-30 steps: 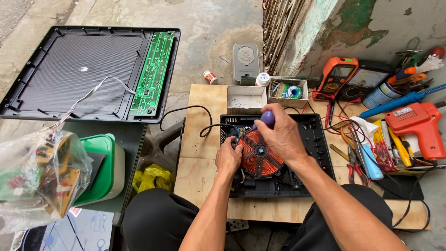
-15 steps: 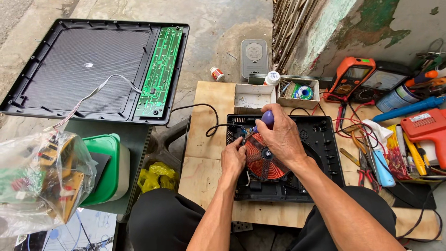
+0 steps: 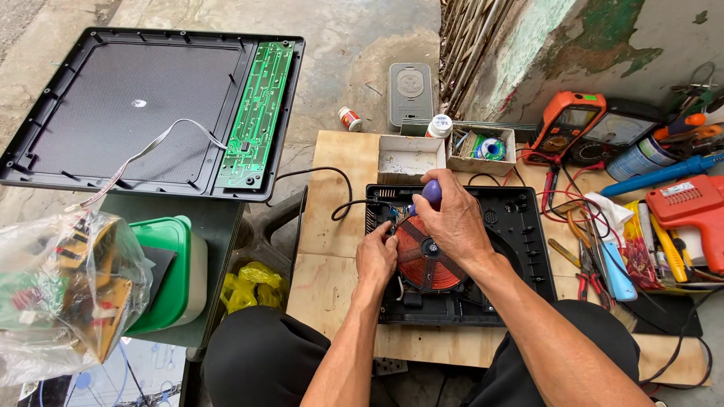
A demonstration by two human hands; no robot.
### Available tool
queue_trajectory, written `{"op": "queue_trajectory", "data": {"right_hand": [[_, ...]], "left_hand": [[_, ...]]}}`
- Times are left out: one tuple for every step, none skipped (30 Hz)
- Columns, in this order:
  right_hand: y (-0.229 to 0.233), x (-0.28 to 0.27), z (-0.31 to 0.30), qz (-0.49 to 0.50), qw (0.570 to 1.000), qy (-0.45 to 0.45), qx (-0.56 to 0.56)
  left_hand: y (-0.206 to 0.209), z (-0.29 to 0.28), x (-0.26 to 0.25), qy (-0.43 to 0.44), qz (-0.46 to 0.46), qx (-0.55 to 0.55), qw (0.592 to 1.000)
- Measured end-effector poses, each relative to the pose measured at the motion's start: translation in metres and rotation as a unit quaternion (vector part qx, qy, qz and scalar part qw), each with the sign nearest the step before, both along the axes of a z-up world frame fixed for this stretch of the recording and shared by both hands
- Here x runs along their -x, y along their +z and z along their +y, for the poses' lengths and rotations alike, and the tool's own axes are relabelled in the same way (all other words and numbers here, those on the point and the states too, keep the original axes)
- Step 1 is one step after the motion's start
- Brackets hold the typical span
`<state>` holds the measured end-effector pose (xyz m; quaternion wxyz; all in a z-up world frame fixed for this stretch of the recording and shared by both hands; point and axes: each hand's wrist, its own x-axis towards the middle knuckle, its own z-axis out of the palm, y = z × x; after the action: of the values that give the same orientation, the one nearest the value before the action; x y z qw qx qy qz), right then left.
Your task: The person disassembles a black electronic device, removes a large copper coil, and uses a screwdriver to adjust components on the circuit board. They handle the device casing, a plastic container, and various tools on a cluttered workbench.
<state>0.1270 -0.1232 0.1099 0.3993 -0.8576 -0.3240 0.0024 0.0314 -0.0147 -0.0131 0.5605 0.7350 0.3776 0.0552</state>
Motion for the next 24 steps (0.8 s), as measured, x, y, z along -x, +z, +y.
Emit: {"op": "queue_trajectory", "data": {"right_hand": [[0.002, 0.0, 0.0, 0.0, 1.0, 0.0, 0.0], [0.003, 0.001, 0.0, -0.003, 1.0, 0.016, 0.003], [0.005, 0.001, 0.0, -0.005, 0.999, 0.032, 0.007], [0.014, 0.004, 0.003, -0.005, 0.999, 0.032, 0.007], [0.023, 0.008, 0.005, 0.006, 0.996, 0.078, 0.041], [0.033, 0.011, 0.007, 0.016, 0.989, 0.123, 0.075], [0.036, 0.012, 0.007, 0.014, 0.99, 0.122, 0.075], [0.04, 0.013, 0.007, -0.046, 0.985, 0.112, 0.121], [0.044, 0.016, 0.008, -0.104, 0.976, 0.102, 0.165], [0.048, 0.017, 0.012, -0.104, 0.976, 0.101, 0.164], [0.052, 0.017, 0.018, -0.123, 0.967, 0.113, 0.192], [0.057, 0.017, 0.023, -0.141, 0.957, 0.124, 0.22], [0.06, 0.016, 0.024, -0.143, 0.957, 0.123, 0.219], [0.062, 0.014, 0.025, -0.135, 0.941, 0.176, 0.255], [0.063, 0.014, 0.025, -0.125, 0.921, 0.229, 0.29], [0.057, 0.009, 0.025, -0.127, 0.921, 0.23, 0.289], [0.049, 0.006, 0.022, -0.106, 0.917, 0.272, 0.272], [0.041, 0.003, 0.019, -0.085, 0.911, 0.313, 0.255], [0.041, 0.001, 0.018, -0.086, 0.911, 0.312, 0.254], [0.04, -0.001, 0.017, -0.082, 0.91, 0.316, 0.256], [0.038, -0.001, 0.013, -0.074, 0.908, 0.32, 0.259], [0.041, 0.0, 0.012, -0.071, 0.909, 0.319, 0.259], [0.045, -0.002, 0.013, -0.052, 0.911, 0.321, 0.253], [0.049, -0.003, 0.013, -0.032, 0.913, 0.323, 0.248]], "left_hand": [[0.004, -0.002, 0.002, 0.0, 0.0, 0.0, 1.0], [0.008, -0.004, 0.004, 0.009, -0.011, 0.001, 1.0], [0.012, -0.006, 0.006, 0.018, -0.021, 0.003, 1.0], [0.017, -0.008, 0.008, 0.018, -0.021, 0.003, 1.0], [0.022, -0.011, 0.011, 0.013, -0.034, -0.026, 0.999], [0.027, -0.014, 0.014, 0.007, -0.047, -0.055, 0.997], [0.023, -0.015, 0.013, 0.007, -0.049, -0.055, 0.997], [0.019, -0.017, 0.012, 0.002, -0.045, -0.082, 0.996], [0.015, -0.018, 0.013, -0.003, -0.038, -0.109, 0.993], [0.012, -0.017, 0.013, -0.004, -0.038, -0.11, 0.993], [0.01, -0.015, 0.011, -0.002, -0.033, -0.113, 0.993], [0.008, -0.014, 0.009, 0.0, -0.027, -0.117, 0.993], [0.003, -0.012, 0.008, 0.0, -0.029, -0.118, 0.993], [-0.003, -0.011, 0.007, -0.018, -0.014, -0.153, 0.988], [-0.009, -0.009, 0.008, -0.034, 0.002, -0.186, 0.982], [0.004, -0.009, 0.007, -0.032, 0.001, -0.187, 0.982], [0.016, -0.01, 0.008, -0.022, -0.049, -0.211, 0.976], [0.027, -0.012, 0.008, -0.011, -0.1, -0.233, 0.967], [0.023, -0.01, 0.004, -0.011, -0.101, -0.234, 0.967], [0.018, -0.009, -0.001, -0.006, -0.121, -0.224, 0.967], [0.012, -0.011, -0.002, -0.004, -0.139, -0.211, 0.968], [0.021, -0.012, 0.002, -0.006, -0.137, -0.21, 0.968], [0.03, -0.011, 0.003, -0.011, -0.14, -0.22, 0.965], [0.039, -0.011, 0.004, -0.015, -0.143, -0.229, 0.963]]}}
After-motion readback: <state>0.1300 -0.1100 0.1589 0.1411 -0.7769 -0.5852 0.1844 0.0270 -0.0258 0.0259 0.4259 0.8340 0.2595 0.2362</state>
